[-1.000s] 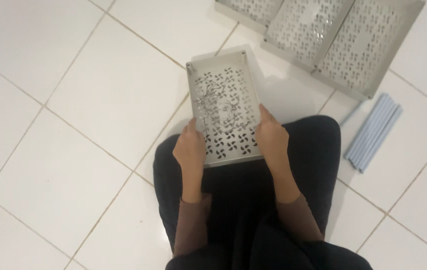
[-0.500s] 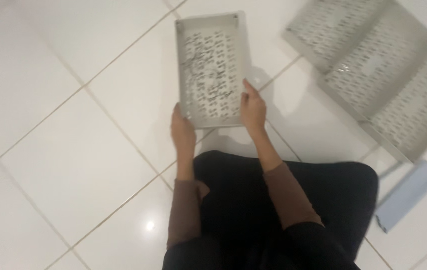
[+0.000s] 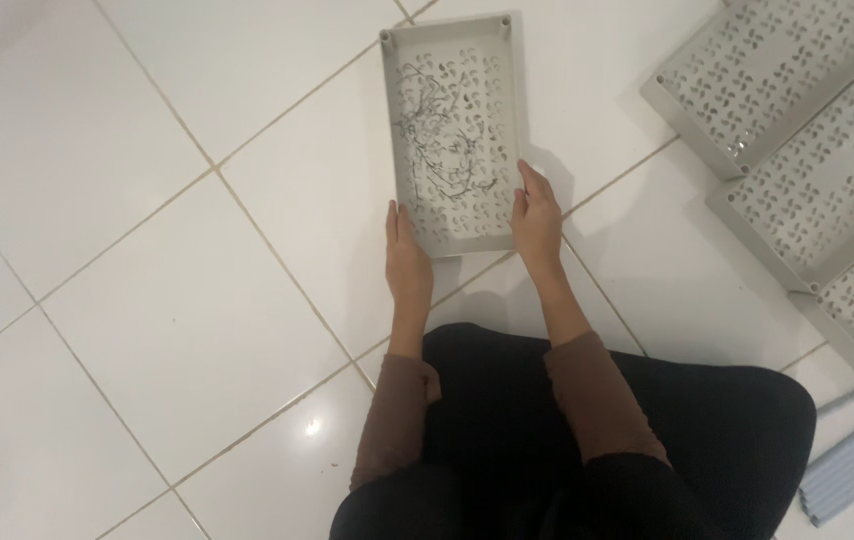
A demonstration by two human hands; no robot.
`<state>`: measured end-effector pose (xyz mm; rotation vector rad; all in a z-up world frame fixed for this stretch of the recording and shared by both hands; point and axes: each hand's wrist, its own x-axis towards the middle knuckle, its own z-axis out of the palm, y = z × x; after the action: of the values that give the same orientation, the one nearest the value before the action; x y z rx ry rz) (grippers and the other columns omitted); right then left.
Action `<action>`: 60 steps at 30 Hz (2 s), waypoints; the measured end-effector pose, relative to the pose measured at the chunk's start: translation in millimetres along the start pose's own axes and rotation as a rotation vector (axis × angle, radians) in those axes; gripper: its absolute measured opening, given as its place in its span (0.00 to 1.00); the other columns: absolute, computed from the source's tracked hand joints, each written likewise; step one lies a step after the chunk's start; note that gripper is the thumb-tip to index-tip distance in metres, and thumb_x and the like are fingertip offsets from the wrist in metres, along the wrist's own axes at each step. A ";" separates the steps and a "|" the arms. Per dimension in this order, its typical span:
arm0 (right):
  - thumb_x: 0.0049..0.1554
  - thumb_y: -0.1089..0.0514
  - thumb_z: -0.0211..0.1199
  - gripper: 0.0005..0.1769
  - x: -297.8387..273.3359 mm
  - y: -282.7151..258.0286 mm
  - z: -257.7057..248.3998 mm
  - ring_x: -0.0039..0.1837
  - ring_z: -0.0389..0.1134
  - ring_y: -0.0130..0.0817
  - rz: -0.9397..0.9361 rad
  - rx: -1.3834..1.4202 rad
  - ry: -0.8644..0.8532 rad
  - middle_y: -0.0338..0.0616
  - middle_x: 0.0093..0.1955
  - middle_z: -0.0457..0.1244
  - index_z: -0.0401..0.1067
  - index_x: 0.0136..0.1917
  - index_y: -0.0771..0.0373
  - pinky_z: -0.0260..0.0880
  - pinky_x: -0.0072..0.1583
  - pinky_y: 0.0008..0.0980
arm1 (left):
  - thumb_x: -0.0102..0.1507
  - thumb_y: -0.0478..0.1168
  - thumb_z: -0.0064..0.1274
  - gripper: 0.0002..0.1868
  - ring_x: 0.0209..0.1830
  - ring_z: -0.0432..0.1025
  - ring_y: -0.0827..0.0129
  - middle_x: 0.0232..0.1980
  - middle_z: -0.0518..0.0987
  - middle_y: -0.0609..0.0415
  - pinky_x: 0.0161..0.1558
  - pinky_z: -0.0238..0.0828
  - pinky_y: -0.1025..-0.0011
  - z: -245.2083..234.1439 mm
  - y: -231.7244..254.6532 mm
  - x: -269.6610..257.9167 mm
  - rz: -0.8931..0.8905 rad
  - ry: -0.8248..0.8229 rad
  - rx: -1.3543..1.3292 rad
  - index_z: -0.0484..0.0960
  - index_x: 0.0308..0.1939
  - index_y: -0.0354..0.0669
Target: The person assembles a modular shelving unit by inserting grey plastic rods into the corner holes of perforated grey plastic panels. They connect multiple panels together to form a box-like structure, repeating the process for several units.
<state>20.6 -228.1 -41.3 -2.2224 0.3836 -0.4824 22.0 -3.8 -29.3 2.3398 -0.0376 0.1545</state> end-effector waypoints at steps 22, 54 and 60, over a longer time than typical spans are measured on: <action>0.68 0.53 0.68 0.20 -119.4 97.0 -386.8 0.68 0.75 0.44 0.345 -0.034 0.062 0.48 0.70 0.73 0.80 0.71 0.60 0.76 0.65 0.42 | 0.66 0.44 0.67 0.30 0.85 0.66 0.47 0.87 0.66 0.42 0.79 0.64 0.41 141.5 294.6 -172.0 0.886 -0.250 0.212 0.82 0.71 0.38; 0.58 0.71 0.62 0.18 -213.3 160.8 -457.8 0.58 0.76 0.41 0.118 -0.654 0.439 0.41 0.52 0.76 0.85 0.56 0.58 0.72 0.62 0.43 | 0.64 0.35 0.60 0.08 0.48 0.77 0.63 0.44 0.81 0.57 0.58 0.74 0.62 255.8 391.7 -261.5 1.347 -0.276 -0.082 0.86 0.47 0.45; 0.59 0.72 0.64 0.18 -216.2 65.0 -434.1 0.58 0.76 0.36 -0.015 -0.623 0.495 0.37 0.54 0.76 0.86 0.56 0.58 0.72 0.62 0.40 | 0.62 0.34 0.62 0.13 0.55 0.79 0.61 0.52 0.86 0.55 0.64 0.75 0.59 152.9 366.6 -244.5 1.250 -0.214 -0.144 0.89 0.52 0.41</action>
<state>-376.9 -462.2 121.8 -2.6804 0.8719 -1.0403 -232.5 -374.2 95.6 1.8514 -1.5413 0.4751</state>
